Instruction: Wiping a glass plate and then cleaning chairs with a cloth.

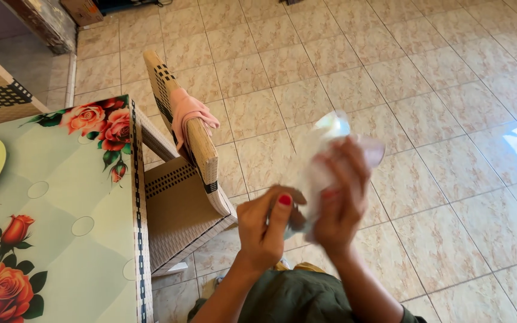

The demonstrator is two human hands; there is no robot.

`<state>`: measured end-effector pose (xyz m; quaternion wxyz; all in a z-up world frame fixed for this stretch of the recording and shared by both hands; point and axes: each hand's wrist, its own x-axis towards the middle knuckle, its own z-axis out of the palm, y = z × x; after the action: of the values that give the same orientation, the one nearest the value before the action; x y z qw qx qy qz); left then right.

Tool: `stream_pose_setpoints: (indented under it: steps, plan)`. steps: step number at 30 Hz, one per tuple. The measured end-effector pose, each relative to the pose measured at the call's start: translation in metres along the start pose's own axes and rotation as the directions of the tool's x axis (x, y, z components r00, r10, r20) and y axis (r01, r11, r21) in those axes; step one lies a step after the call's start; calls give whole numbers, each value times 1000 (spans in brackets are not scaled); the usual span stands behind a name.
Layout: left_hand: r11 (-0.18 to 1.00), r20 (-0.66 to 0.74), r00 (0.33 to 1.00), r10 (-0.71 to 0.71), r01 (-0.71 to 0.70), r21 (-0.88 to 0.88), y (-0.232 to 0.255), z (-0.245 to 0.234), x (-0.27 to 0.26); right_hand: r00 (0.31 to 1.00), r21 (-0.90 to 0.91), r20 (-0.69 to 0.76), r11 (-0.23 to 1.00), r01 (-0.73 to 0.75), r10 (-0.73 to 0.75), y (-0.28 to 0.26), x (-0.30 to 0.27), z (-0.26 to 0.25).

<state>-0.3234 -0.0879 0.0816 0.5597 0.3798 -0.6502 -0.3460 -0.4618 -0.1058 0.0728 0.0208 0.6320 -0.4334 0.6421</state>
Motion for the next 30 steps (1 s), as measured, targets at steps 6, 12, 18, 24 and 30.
stream_pose_setpoints:
  steps: [6,12,18,24,30]
  plan:
    - [998,164,986,-16,25,-52,2,-5,-2,931,221,44,905,-363,362,8,20,-6]
    - [961,266,951,161,-212,176,-43,0,-13,964,-76,219,982,174,-154,-38,20,-8]
    - [978,259,948,185,-204,50,10,-6,-5,896,265,10,863,-430,443,21,32,-18]
    - [991,114,985,127,-121,-50,10,0,0,879,239,-99,869,-434,466,9,3,-4]
    - [990,126,988,89,-102,99,-28,-13,-11,973,1,211,996,94,-93,-31,2,-4]
